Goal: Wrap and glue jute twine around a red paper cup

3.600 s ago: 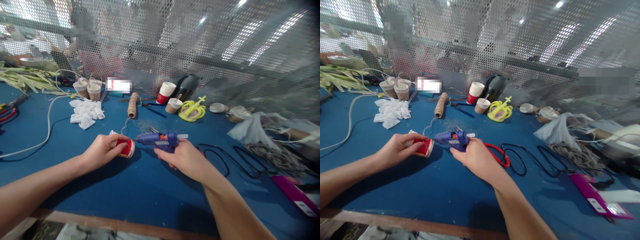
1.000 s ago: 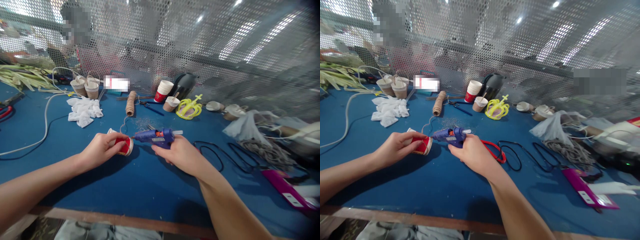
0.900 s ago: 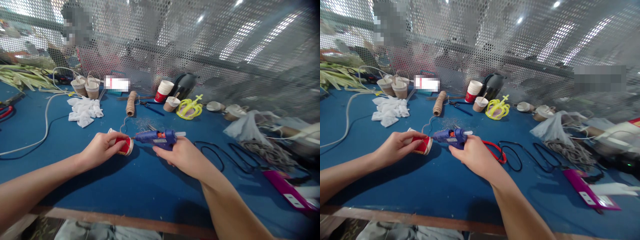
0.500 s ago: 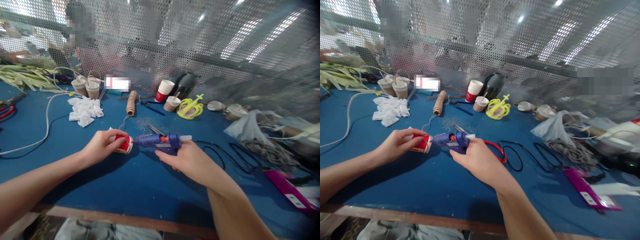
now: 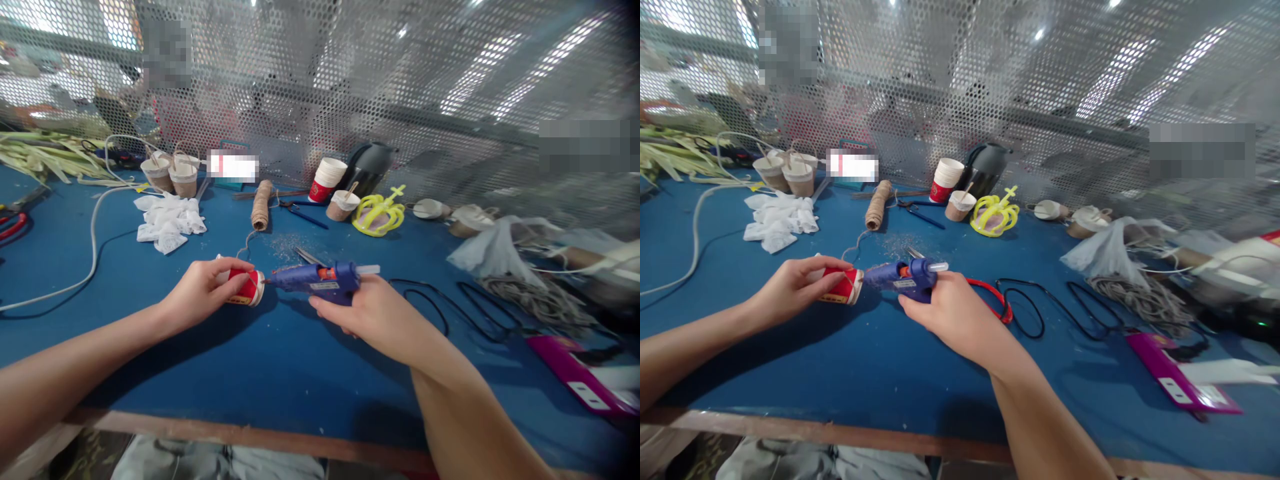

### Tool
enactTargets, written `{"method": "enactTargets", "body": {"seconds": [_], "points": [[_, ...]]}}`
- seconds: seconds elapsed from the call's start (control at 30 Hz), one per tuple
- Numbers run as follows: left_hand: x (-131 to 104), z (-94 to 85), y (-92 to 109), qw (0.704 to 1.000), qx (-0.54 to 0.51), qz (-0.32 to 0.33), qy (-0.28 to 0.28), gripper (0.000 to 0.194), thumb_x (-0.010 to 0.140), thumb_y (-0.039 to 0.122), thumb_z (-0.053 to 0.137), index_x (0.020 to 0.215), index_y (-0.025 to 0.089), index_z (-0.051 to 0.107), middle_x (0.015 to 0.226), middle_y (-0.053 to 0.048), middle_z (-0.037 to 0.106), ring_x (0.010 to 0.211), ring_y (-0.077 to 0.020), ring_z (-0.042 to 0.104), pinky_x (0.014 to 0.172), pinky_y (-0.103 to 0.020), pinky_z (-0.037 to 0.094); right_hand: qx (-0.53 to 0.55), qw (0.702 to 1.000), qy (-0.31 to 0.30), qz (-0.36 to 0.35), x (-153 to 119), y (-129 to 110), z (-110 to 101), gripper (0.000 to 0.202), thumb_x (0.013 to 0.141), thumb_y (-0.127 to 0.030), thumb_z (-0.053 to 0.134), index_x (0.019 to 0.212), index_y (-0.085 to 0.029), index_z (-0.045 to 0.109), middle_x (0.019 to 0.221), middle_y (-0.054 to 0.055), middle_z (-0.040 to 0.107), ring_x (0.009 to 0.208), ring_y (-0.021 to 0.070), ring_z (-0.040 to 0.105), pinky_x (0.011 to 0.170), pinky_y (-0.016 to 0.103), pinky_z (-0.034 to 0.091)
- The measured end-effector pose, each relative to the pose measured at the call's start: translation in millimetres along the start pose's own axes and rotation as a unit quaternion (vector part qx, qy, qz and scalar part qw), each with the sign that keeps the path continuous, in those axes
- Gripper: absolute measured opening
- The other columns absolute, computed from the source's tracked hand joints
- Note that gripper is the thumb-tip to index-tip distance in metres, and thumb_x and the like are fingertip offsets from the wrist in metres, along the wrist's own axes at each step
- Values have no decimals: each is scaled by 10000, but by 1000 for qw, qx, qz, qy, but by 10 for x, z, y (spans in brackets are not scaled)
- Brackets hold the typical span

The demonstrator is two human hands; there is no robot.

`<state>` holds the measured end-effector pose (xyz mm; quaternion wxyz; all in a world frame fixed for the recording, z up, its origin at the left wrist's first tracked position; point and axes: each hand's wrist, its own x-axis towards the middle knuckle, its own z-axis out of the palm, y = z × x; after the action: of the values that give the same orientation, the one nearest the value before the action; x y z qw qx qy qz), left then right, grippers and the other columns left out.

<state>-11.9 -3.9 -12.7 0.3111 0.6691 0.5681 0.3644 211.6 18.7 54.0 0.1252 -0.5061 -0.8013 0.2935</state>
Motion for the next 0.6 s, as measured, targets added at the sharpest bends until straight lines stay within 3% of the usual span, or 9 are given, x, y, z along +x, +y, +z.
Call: {"method": "enactTargets", "body": {"seconds": [0.27, 0.47, 0.6], "points": [[-32, 13, -14, 998, 54, 40, 10, 352, 811, 386, 449, 982, 152, 650, 797, -53, 709, 675, -162, 633, 619, -244, 484, 26, 999, 8, 33, 78, 18, 44, 211, 720, -271, 558, 529, -190, 524, 348, -58, 447, 341, 93, 436, 384, 215, 354], [-45, 11, 3, 997, 63, 49, -1, 323, 817, 346, 447, 987, 158, 647, 780, -39, 711, 655, -151, 635, 607, -231, 476, 7, 1000, 20, 7, 142, 61, 83, 181, 734, -261, 548, 574, -178, 545, 428, -37, 518, 384, 95, 469, 421, 211, 377], [-44, -22, -9, 997, 52, 58, -2, 328, 821, 344, 445, 1017, 160, 634, 821, -47, 710, 696, -159, 642, 650, -244, 493, -79, 989, 113, -54, 191, 132, 162, 112, 753, -252, 544, 770, -167, 615, 645, 17, 635, 575, 150, 573, 546, 245, 422]]}}
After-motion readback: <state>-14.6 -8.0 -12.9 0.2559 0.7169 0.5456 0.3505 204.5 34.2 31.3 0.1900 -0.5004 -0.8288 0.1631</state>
